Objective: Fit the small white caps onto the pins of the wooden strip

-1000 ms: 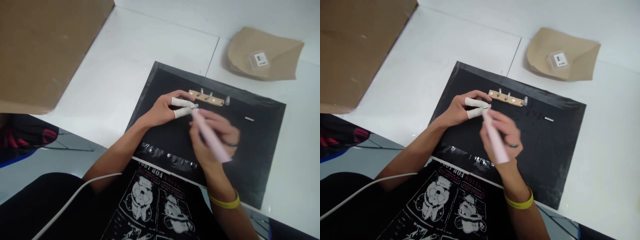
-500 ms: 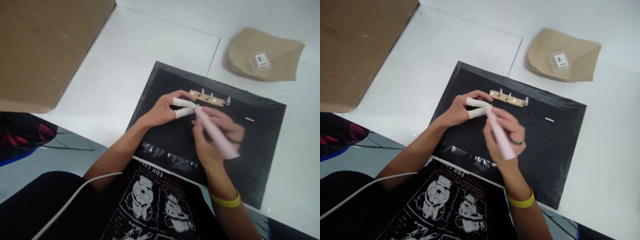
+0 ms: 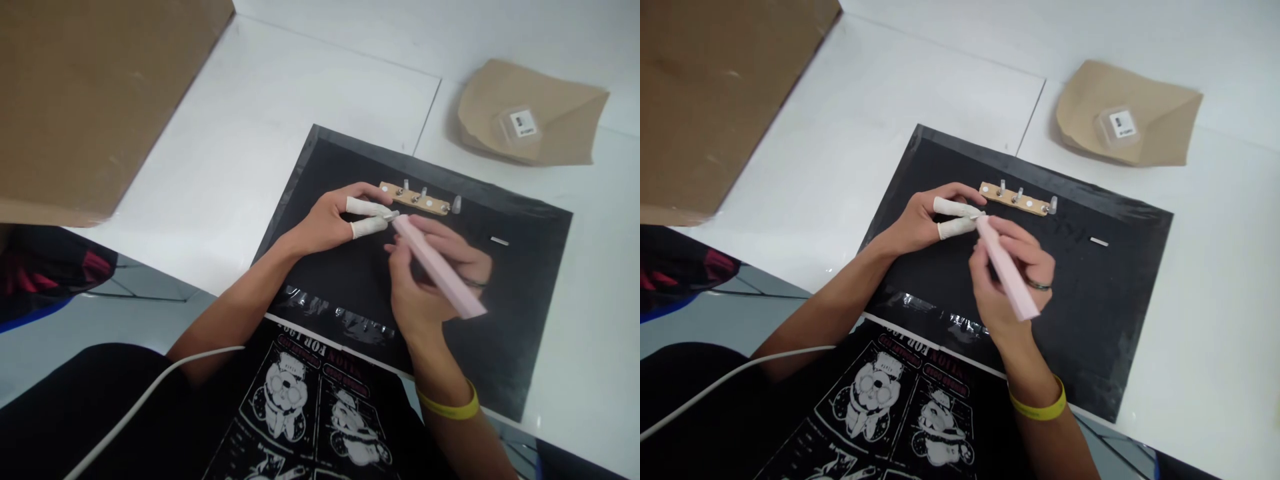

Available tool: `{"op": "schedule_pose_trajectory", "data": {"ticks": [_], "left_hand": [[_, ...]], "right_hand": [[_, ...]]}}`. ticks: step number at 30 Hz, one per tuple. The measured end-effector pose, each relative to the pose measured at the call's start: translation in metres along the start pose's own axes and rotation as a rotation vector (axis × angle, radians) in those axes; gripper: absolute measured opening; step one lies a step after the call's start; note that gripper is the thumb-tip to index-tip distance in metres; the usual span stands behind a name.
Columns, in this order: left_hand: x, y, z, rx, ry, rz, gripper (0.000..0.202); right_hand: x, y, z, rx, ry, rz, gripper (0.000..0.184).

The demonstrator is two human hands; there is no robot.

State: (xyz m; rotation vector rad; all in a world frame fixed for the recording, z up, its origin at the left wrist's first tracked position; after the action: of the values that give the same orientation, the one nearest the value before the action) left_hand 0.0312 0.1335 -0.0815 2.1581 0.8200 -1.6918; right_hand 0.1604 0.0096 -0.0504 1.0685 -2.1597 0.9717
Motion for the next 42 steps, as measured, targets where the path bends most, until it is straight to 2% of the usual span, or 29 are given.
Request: {"op": "schedule_pose_trajectory", "data": {"ticks": [1, 4, 8, 11, 12, 15, 16, 19, 20, 23, 24, 26, 27, 30, 31, 34, 38, 41, 42], "left_hand": [[0.0001, 0.0, 0.0, 0.001, -0.001, -0.001, 0.015], [0.0005, 0.0, 0.0001, 0.003, -0.002, 0.006, 0.015], [0.0001, -0.0001, 0.0002, 0.004, 0.01, -0.023, 0.016], [-0.0003, 0.0, 0.0, 0.006, 0.003, -0.026, 0.015], [-0.0004, 0.0001, 0.0, 0.006, 0.001, -0.026, 0.015], [-0.0009, 0.0002, -0.0001, -0.002, -0.001, -0.026, 0.016], [-0.001, 0.0003, -0.0001, -0.002, -0.001, -0.025, 0.016], [-0.0009, 0.0004, 0.0, 0.001, -0.009, -0.02, 0.016], [-0.0008, 0.0004, 0.0001, 0.001, -0.013, -0.019, 0.016], [-0.001, 0.0003, 0.0002, -0.006, -0.011, -0.01, 0.016], [-0.0011, 0.0003, 0.0002, -0.009, -0.011, -0.004, 0.015], [-0.0011, 0.0003, 0.0001, -0.009, -0.015, 0.01, 0.016], [-0.0012, 0.0003, 0.0001, -0.009, -0.018, 0.012, 0.016], [-0.0014, 0.0001, 0.0002, -0.009, -0.019, -0.003, 0.016], [-0.0014, 0.0001, 0.0002, -0.007, -0.017, -0.006, 0.016], [-0.001, 0.0001, 0.0003, -0.002, -0.008, -0.001, 0.015], [-0.0003, -0.0003, 0.0003, -0.005, -0.005, -0.006, 0.015], [0.0003, -0.0005, 0.0004, -0.005, -0.011, 0.011, 0.016], [0.0005, -0.0005, 0.0004, -0.006, -0.011, 0.014, 0.016]], "right_hand": [[0.0, -0.0002, -0.0007, 0.007, -0.002, 0.01, 0.035], [0.0038, 0.0033, -0.0026, 0.164, -0.122, 0.063, 0.035], [0.0018, -0.0027, -0.0014, -0.019, -0.013, 0.024, 0.035], [0.0056, 0.0027, 0.0003, 0.172, -0.13, 0.042, 0.039], [0.0056, 0.0031, 0.0006, 0.191, -0.134, 0.035, 0.039], [0.0011, -0.0035, 0.0007, -0.019, -0.013, 0.015, 0.036], [0.0009, -0.0036, 0.0004, -0.019, -0.019, 0.023, 0.036], [0.004, 0.0025, -0.0002, 0.185, -0.141, 0.057, 0.036], [0.0038, 0.0023, 0.0, 0.172, -0.131, 0.055, 0.035], [0.0008, -0.0021, 0.0016, -0.007, -0.022, 0.048, 0.034], [0.0013, -0.001, 0.0021, 0.021, -0.05, 0.057, 0.034], [0.0031, 0.0031, 0.0031, 0.158, -0.145, 0.074, 0.035], [0.0028, 0.0032, 0.0035, 0.173, -0.149, 0.07, 0.034], [-0.0009, -0.0035, 0.0037, -0.011, -0.028, 0.066, 0.033], [-0.0006, -0.0037, 0.0034, -0.009, -0.025, 0.072, 0.034], [0.0039, 0.0018, 0.0017, 0.175, -0.139, 0.089, 0.037], [0.0016, -0.002, 0.0005, -0.004, -0.043, 0.096, 0.032], [0.0033, 0.0039, 0.0005, 0.135, -0.127, 0.118, 0.035], [0.0028, 0.0041, 0.0007, 0.133, -0.12, 0.101, 0.036]]}}
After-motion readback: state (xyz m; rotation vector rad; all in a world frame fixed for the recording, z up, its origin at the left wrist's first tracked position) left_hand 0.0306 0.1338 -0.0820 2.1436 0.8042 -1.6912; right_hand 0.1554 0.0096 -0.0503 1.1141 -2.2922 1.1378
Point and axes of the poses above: each hand's wrist, its own z-axis away from the middle knuckle, its own y-axis out of the palm, x = y × z, the point moved 3 cm from there along -z, towards the middle knuckle, and after that the axes turned 14 degrees about x, right-handed, at the moved point
